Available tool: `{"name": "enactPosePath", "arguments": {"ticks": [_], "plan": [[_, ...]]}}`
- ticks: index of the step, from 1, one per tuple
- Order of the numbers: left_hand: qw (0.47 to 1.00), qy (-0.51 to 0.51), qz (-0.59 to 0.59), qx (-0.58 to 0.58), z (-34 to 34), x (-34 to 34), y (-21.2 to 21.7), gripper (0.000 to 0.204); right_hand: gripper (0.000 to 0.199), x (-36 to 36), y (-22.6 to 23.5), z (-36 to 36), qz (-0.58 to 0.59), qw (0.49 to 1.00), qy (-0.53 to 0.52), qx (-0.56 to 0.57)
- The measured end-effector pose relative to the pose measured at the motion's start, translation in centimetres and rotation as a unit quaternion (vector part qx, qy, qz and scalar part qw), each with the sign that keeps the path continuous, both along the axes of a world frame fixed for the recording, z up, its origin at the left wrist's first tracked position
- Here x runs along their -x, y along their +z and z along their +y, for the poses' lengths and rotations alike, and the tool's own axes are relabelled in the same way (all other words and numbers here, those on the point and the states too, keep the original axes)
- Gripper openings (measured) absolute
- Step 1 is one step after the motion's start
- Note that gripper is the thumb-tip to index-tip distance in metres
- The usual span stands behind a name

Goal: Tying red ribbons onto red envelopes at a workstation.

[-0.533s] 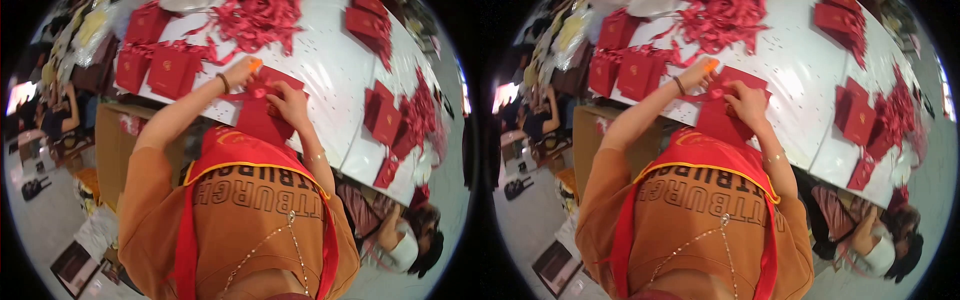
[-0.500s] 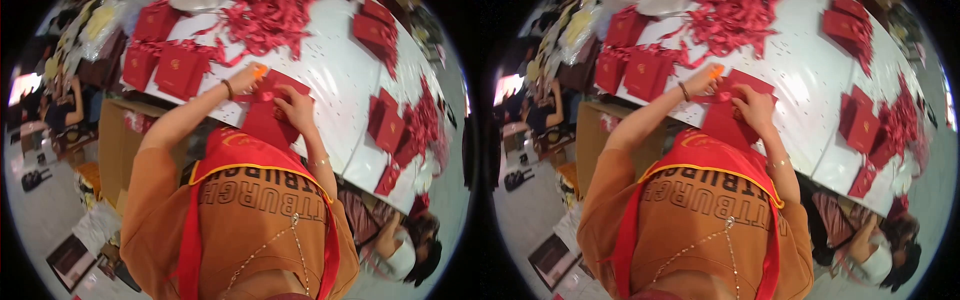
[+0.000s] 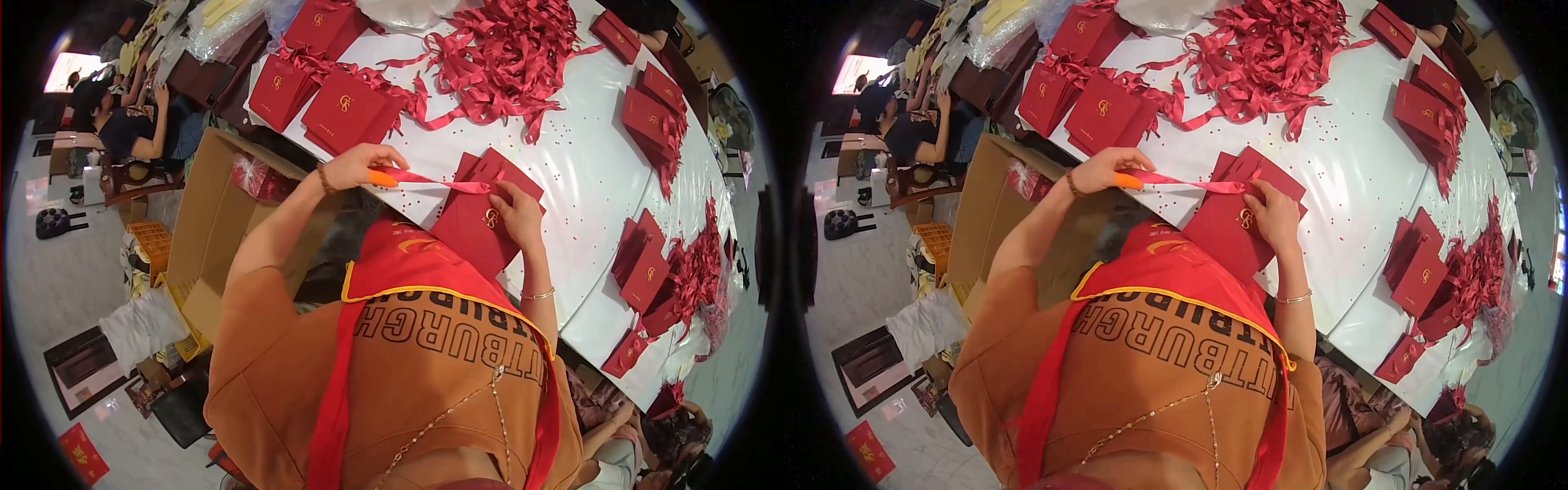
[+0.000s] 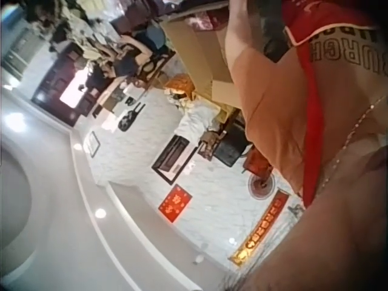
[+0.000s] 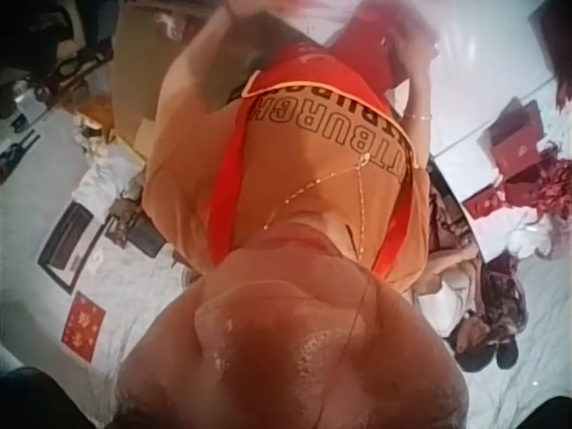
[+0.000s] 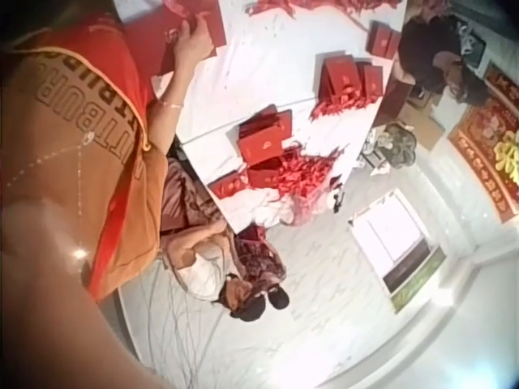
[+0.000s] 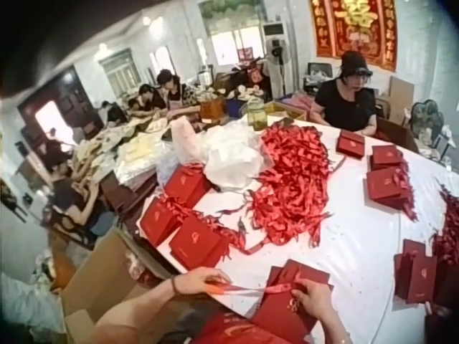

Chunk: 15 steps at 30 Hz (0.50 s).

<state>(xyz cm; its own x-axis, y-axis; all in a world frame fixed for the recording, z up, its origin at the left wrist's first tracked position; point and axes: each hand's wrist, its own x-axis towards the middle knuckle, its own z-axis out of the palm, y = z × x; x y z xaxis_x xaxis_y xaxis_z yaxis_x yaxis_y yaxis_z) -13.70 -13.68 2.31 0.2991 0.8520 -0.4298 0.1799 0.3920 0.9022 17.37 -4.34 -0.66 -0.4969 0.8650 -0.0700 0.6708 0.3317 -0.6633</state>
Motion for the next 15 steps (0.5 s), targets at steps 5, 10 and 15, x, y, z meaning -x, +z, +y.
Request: {"name": "enactPosePath", "arguments": {"ticks": [5,10,15], "plan": [[0.995,0.070,-0.063,-0.042,-1.0,2.0,1.0,0.027,0.031,-0.2,-0.1,0.0,-0.006,1.000,-0.002,0.009],[0.985,0.169,0.008,-0.019,-0.4,2.0,0.7,0.021,0.034,-0.2,0.6,0.3,-0.041,0.997,0.003,0.059],[0.894,0.244,0.259,-0.273,0.1,0.1,-4.9,0.016,0.032,-0.5,1.2,1.2,-0.034,0.999,0.036,0.010]]}}
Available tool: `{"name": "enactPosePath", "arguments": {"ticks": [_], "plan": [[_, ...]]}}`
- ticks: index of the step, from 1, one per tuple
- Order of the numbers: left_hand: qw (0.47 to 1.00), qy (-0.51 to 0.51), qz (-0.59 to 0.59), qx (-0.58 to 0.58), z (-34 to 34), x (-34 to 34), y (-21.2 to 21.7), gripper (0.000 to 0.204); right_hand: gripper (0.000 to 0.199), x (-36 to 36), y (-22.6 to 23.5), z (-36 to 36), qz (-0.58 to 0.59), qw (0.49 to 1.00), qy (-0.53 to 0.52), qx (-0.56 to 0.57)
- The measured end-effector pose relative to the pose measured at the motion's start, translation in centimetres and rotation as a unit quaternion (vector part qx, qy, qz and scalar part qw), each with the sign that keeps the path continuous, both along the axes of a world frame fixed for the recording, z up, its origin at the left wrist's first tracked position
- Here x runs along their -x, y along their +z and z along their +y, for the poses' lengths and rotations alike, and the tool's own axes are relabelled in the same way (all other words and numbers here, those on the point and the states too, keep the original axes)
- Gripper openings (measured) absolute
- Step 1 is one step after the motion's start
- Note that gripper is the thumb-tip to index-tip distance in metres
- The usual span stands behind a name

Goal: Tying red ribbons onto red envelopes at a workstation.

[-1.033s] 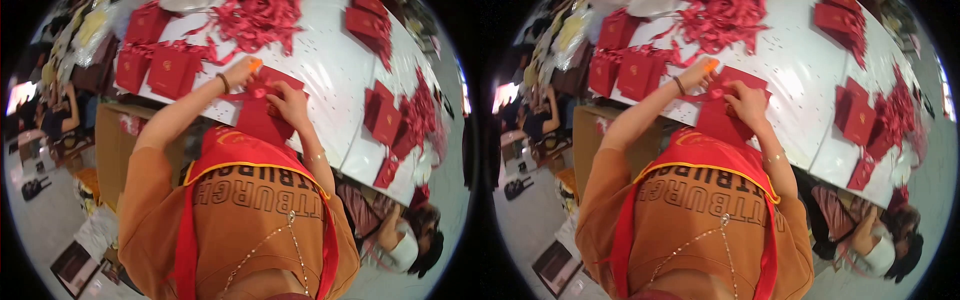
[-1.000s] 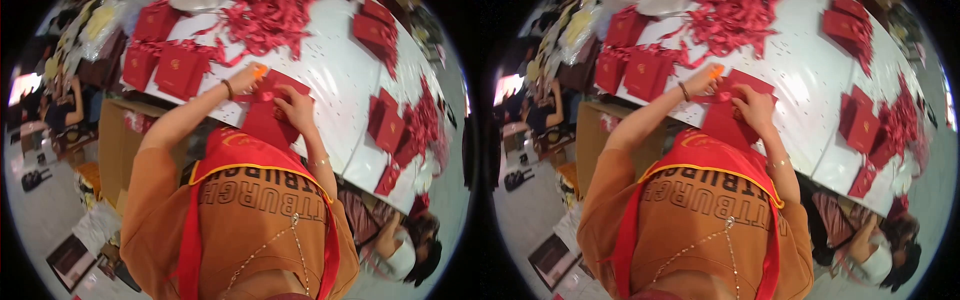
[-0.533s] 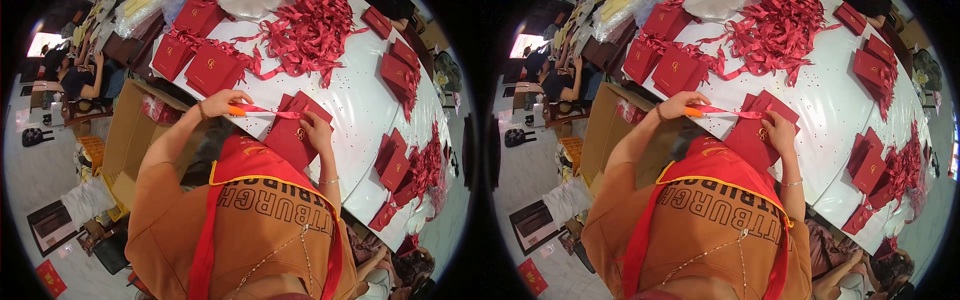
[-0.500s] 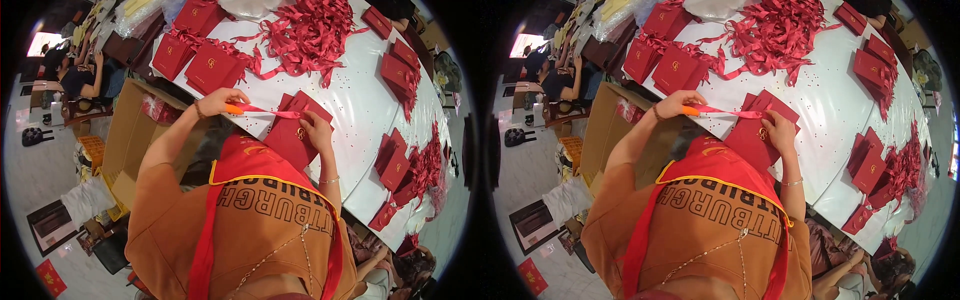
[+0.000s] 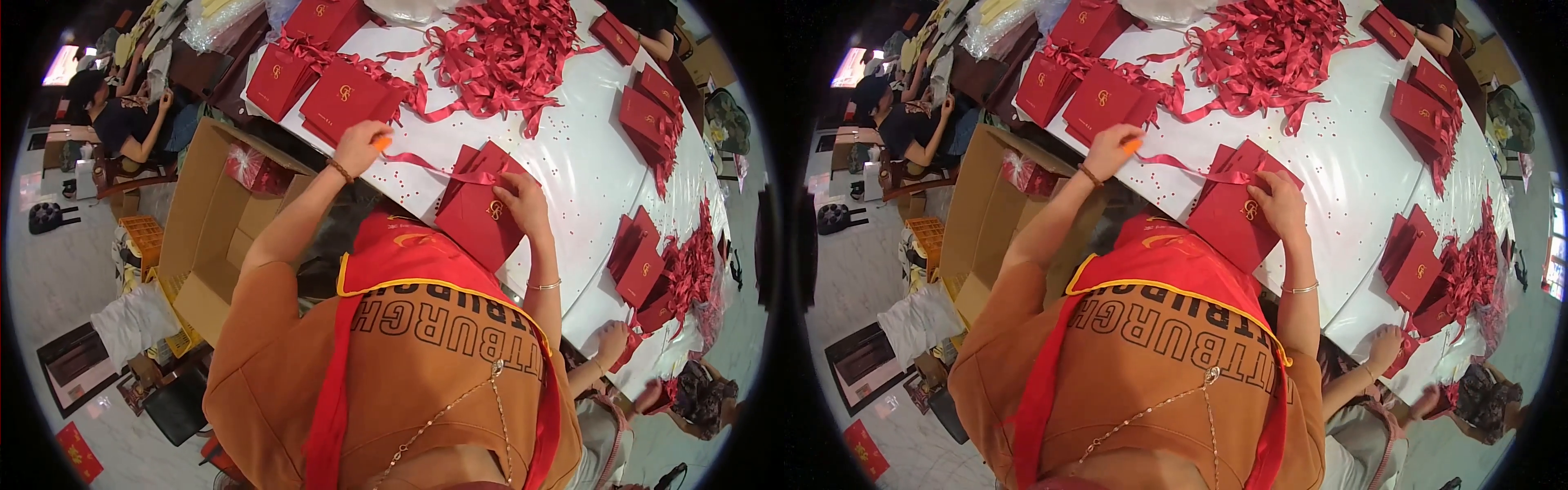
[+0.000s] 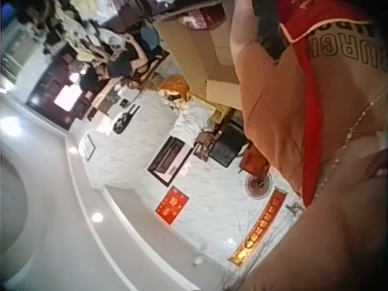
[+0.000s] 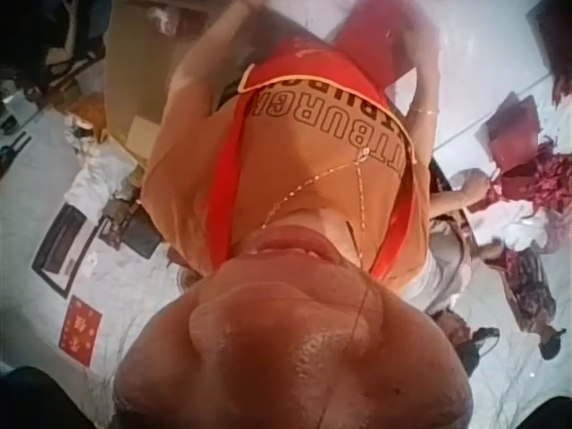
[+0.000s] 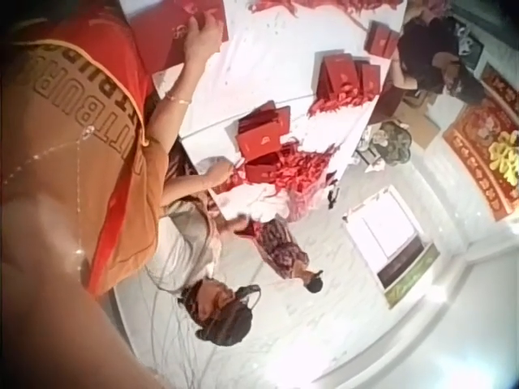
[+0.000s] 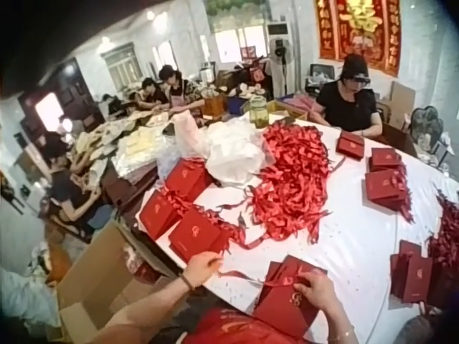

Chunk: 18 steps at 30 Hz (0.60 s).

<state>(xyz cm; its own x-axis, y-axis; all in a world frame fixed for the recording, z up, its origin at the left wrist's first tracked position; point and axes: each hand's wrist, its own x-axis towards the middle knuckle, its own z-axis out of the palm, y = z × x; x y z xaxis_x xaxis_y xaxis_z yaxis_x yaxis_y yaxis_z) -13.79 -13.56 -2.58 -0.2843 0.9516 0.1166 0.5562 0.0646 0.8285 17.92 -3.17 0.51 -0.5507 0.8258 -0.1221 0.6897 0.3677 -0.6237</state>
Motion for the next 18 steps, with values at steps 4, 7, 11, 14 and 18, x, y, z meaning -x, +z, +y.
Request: {"name": "enactPosePath", "arguments": {"ticks": [4,7,11,14,18], "plan": [[0.951,0.124,0.272,-0.078,0.6,6.0,-0.2,0.029,0.029,1.6,1.3,-0.2,0.052,0.982,0.018,-0.182],[0.927,0.182,0.327,0.021,1.1,10.1,-2.0,0.047,0.035,7.5,3.5,-0.9,0.212,0.974,0.033,0.076],[0.931,0.147,0.222,0.250,2.7,11.6,-1.8,0.069,0.057,17.6,-1.7,-3.5,0.296,0.894,-0.078,0.329],[0.925,0.153,0.233,0.259,3.1,11.0,-1.1,0.075,0.057,22.0,-4.7,-2.5,0.274,0.842,-0.150,0.439],[0.949,0.178,0.213,0.149,2.6,11.4,1.0,0.079,0.033,23.4,-5.9,-2.0,0.339,0.803,-0.183,0.456]]}}
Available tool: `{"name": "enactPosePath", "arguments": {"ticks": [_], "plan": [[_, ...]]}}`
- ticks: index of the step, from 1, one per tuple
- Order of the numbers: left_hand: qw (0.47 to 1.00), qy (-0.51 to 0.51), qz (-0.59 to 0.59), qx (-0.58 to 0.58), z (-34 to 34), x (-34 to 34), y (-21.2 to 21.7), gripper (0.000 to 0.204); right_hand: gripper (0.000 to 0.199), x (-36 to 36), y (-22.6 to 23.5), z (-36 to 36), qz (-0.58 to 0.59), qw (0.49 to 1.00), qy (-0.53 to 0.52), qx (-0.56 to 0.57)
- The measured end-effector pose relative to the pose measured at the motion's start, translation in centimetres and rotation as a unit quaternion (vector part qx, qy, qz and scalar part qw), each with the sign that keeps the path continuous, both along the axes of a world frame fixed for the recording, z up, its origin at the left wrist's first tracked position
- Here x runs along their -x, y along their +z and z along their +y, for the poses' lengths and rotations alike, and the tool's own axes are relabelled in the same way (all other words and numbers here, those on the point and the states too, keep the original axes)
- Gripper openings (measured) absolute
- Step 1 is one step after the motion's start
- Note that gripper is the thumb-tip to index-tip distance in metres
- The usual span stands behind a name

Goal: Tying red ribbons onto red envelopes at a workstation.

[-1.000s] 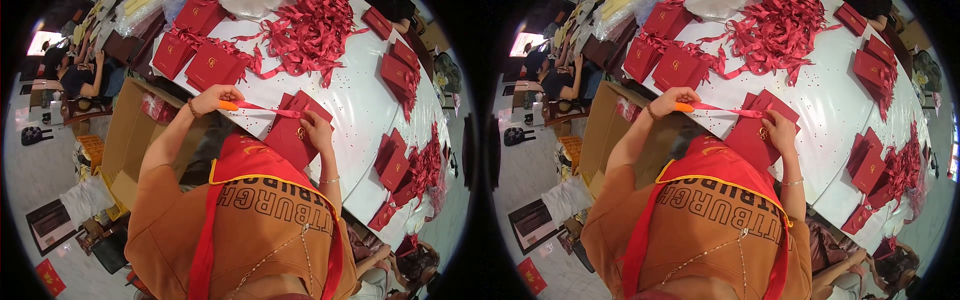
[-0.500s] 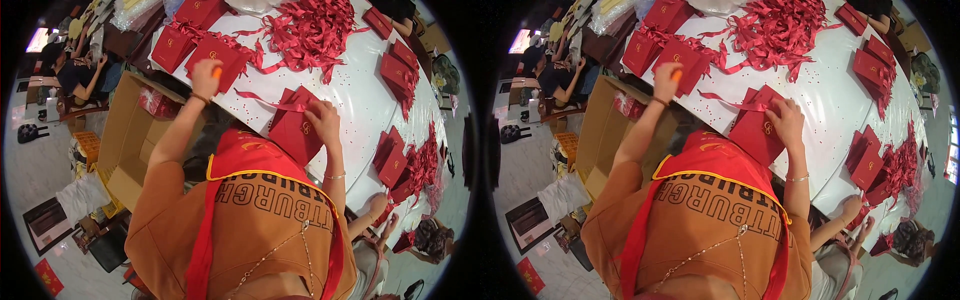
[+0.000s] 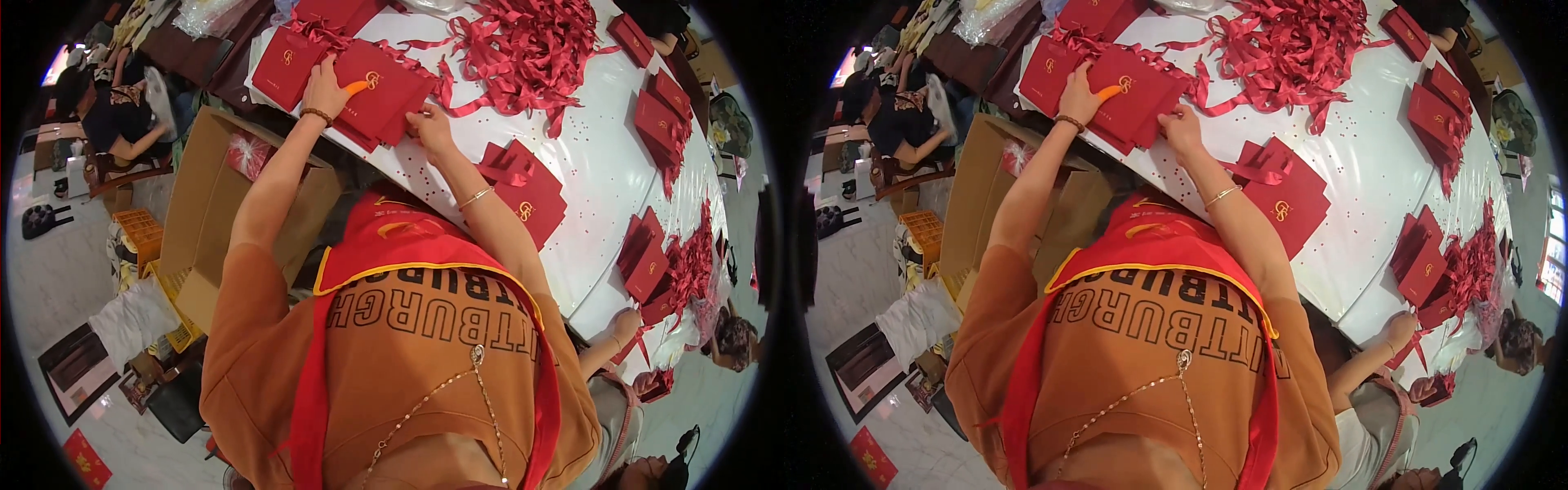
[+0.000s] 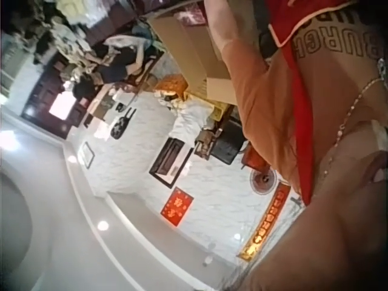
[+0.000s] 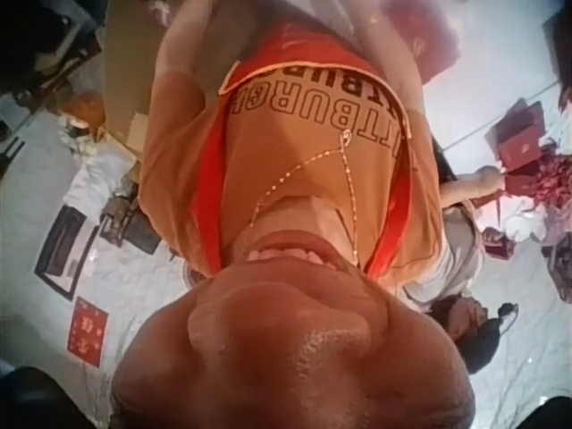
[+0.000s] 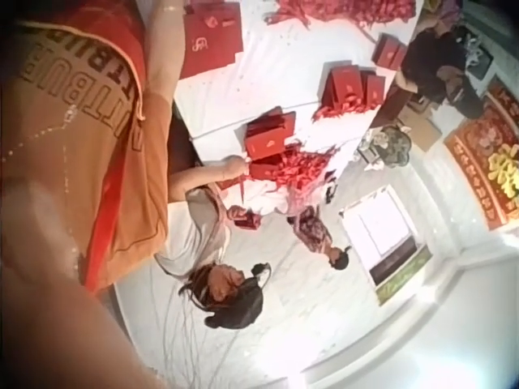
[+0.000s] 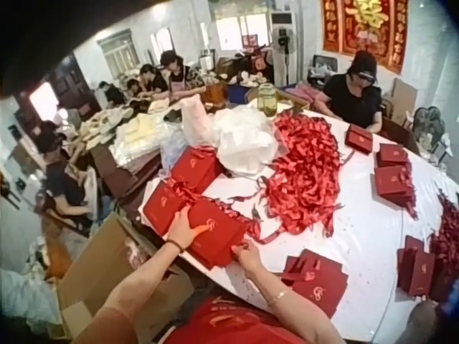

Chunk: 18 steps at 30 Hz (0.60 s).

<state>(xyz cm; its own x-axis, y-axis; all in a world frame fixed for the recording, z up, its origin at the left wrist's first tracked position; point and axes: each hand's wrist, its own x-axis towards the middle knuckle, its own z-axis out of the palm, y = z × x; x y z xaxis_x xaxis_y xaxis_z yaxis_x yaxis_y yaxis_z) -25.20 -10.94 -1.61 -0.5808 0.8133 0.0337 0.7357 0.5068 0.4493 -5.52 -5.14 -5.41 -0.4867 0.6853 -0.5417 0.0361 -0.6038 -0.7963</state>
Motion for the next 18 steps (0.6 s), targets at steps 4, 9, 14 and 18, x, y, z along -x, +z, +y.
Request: {"name": "enactPosePath", "arguments": {"ticks": [4,9,14,18], "plan": [[0.976,-0.013,-0.106,-0.191,1.1,4.8,2.3,0.059,0.017,-0.4,-0.8,0.8,-0.001,1.000,-0.008,0.003],[0.670,0.050,-0.671,-0.314,0.7,7.2,3.5,0.030,0.014,-1.2,0.8,0.0,0.069,0.996,-0.048,0.019],[0.840,-0.049,-0.530,-0.102,0.5,1.8,2.3,0.039,0.016,-1.3,3.1,-0.3,0.108,0.993,-0.039,-0.013],[0.866,-0.093,-0.470,-0.144,1.0,2.2,1.6,0.039,0.018,0.3,4.6,-0.3,0.189,0.981,-0.011,-0.043]]}}
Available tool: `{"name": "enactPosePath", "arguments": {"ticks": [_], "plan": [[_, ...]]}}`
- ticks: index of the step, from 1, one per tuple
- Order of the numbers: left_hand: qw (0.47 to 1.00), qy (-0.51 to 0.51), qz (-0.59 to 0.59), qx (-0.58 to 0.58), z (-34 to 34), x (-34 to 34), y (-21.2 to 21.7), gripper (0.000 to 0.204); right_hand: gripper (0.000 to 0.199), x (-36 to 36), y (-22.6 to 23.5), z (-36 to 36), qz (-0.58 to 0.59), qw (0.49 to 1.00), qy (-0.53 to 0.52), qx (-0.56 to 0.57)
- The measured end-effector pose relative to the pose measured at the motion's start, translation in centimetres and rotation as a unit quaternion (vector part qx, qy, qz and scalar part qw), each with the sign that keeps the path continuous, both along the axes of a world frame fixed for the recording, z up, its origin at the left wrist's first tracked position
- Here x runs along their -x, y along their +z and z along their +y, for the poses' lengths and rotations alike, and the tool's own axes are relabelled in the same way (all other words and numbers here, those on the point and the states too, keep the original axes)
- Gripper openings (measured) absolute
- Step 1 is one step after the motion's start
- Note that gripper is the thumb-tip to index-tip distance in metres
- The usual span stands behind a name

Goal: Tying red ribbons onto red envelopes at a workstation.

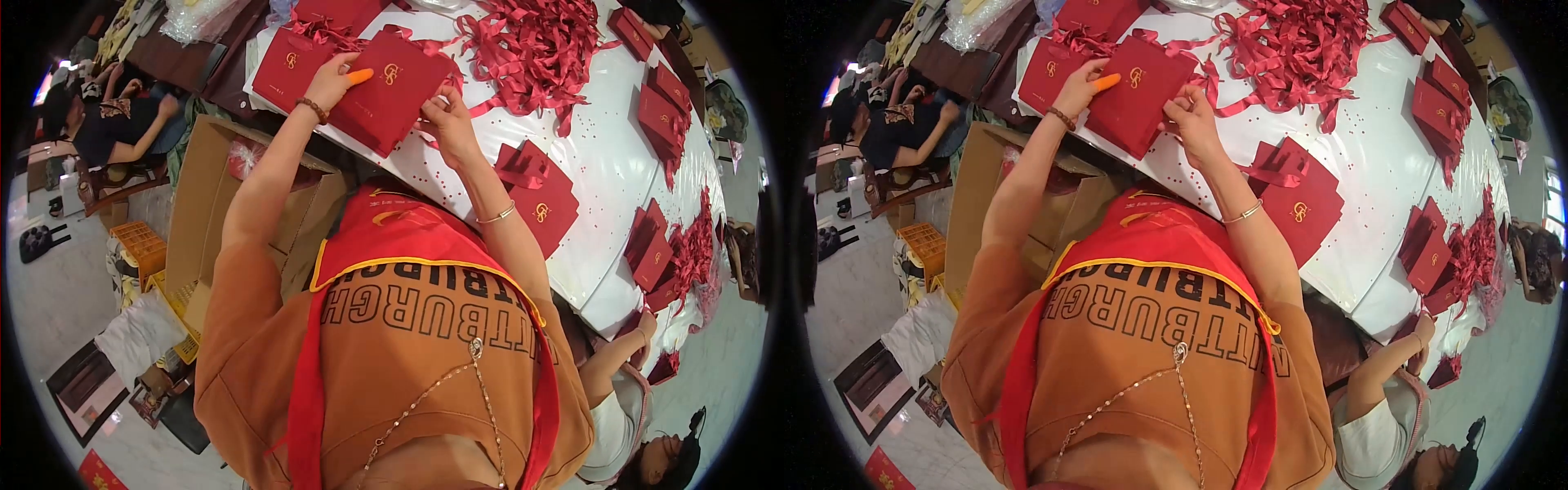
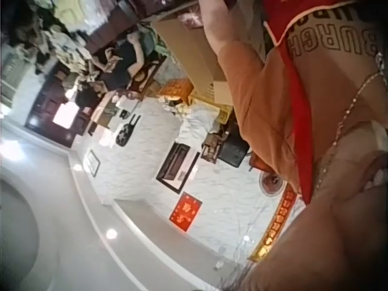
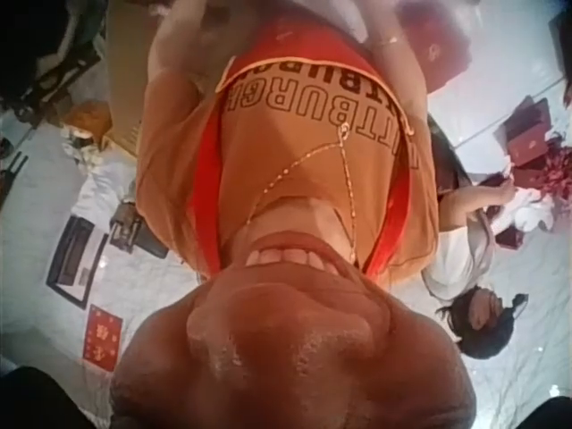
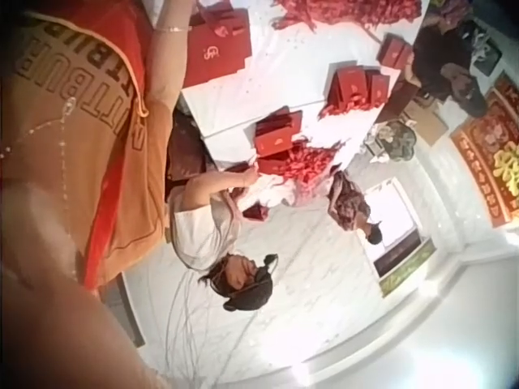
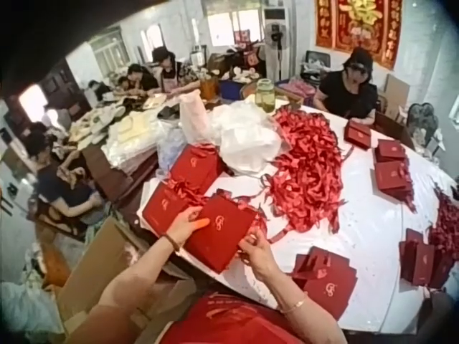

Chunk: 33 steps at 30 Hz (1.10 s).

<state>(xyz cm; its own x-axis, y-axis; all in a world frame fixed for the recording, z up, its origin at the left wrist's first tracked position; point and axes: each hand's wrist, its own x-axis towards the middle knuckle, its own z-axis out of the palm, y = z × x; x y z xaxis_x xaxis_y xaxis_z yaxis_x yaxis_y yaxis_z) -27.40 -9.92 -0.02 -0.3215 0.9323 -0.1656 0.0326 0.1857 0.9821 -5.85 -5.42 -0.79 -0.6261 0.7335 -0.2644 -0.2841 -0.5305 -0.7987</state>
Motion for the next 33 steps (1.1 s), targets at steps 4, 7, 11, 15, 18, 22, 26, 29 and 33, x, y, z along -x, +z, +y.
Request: {"name": "enactPosePath", "arguments": {"ticks": [4,7,11,15,18,22,26,29,33], "plan": [[0.997,0.011,0.025,0.066,1.0,1.7,0.1,0.035,0.021,0.0,1.0,0.7,-0.010,0.999,0.031,0.012],[0.998,-0.020,-0.030,0.054,0.8,1.7,0.4,0.034,0.026,-0.2,0.3,0.9,-0.071,0.996,-0.042,0.019],[0.898,-0.051,0.427,0.095,-1.2,1.7,-2.8,0.045,0.052,-0.1,-3.9,-2.4,-0.181,0.977,-0.077,0.082],[0.881,-0.036,0.444,0.161,-2.3,0.8,-5.8,0.045,0.051,1.9,-4.3,-4.5,-0.124,0.984,0.013,0.126],[0.835,-0.026,0.513,0.196,-2.6,-0.8,-3.0,0.052,0.040,2.7,-3.7,-4.2,-0.082,0.983,-0.012,0.164],[0.992,-0.027,0.078,0.101,-2.9,2.2,-5.3,0.061,0.038,3.0,-3.3,-4.6,-0.084,0.983,-0.026,0.160],[0.989,-0.075,0.112,0.063,-1.8,0.7,-0.2,0.050,0.038,2.6,-2.8,-4.9,-0.076,0.986,-0.033,0.143],[0.922,-0.103,0.373,0.009,-1.2,-1.8,4.9,0.040,0.039,0.7,-1.4,-5.2,-0.165,0.984,0.047,0.044],[0.868,-0.204,0.453,-0.019,-1.3,-3.3,4.8,0.032,0.050,-3.0,1.8,-4.7,-0.289,0.727,-0.053,-0.621]]}}
